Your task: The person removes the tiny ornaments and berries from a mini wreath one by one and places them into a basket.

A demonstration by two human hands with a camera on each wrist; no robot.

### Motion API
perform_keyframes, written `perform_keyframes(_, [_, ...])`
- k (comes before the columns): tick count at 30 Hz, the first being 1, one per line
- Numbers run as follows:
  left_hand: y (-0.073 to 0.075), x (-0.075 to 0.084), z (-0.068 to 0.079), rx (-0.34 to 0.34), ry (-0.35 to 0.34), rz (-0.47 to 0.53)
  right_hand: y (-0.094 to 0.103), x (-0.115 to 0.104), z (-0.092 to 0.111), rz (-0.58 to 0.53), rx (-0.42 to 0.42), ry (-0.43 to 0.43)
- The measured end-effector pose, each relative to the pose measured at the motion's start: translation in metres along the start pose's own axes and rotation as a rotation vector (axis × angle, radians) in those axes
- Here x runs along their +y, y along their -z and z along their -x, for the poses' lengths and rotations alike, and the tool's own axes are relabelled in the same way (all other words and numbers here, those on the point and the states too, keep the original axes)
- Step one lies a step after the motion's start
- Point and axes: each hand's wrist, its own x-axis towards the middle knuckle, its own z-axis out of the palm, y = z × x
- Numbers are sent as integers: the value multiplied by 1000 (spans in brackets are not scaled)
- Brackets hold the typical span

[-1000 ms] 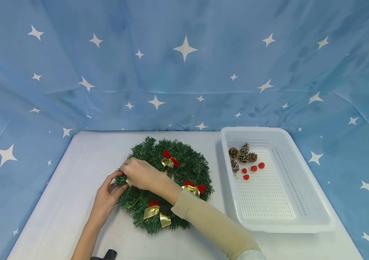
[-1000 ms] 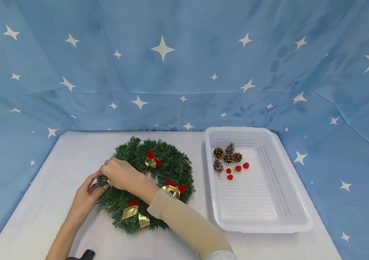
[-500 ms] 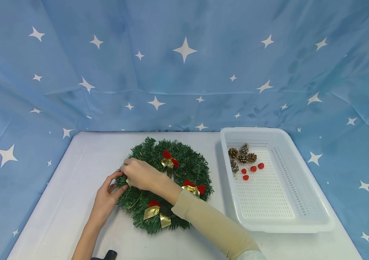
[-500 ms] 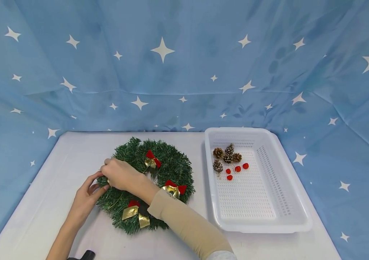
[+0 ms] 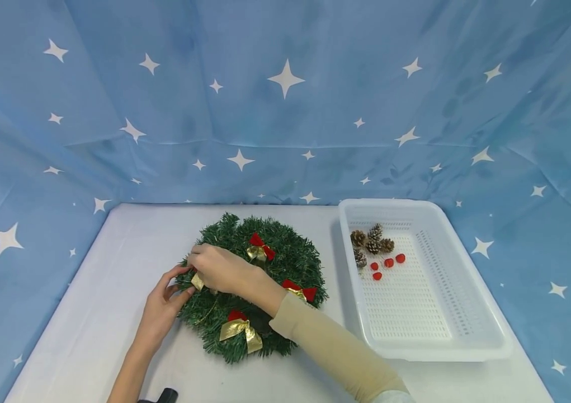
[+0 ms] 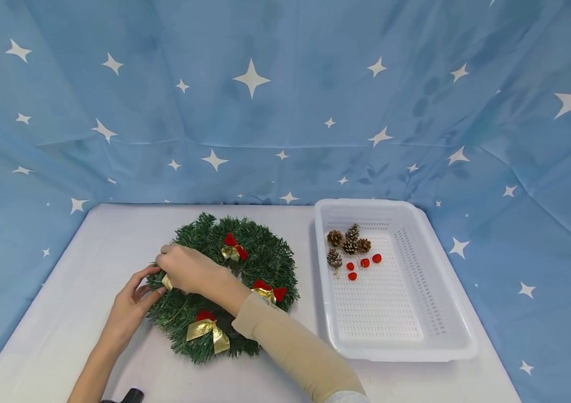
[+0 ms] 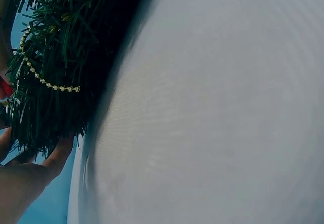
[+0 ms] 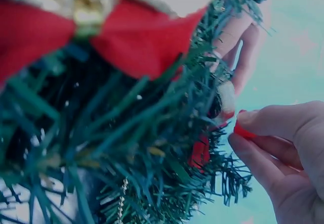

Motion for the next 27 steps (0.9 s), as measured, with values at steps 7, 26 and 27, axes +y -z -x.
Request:
perform_keyframes(7, [1,1,-1,6,6,2,11,2,8,-88,-42,8])
perform_keyframes(26, [2,0,0,-18,27,16,48,21,53,-184,-1,21])
perform_keyframes(27, [2,0,0,-16,27,15,50,22,55,-188,6,19])
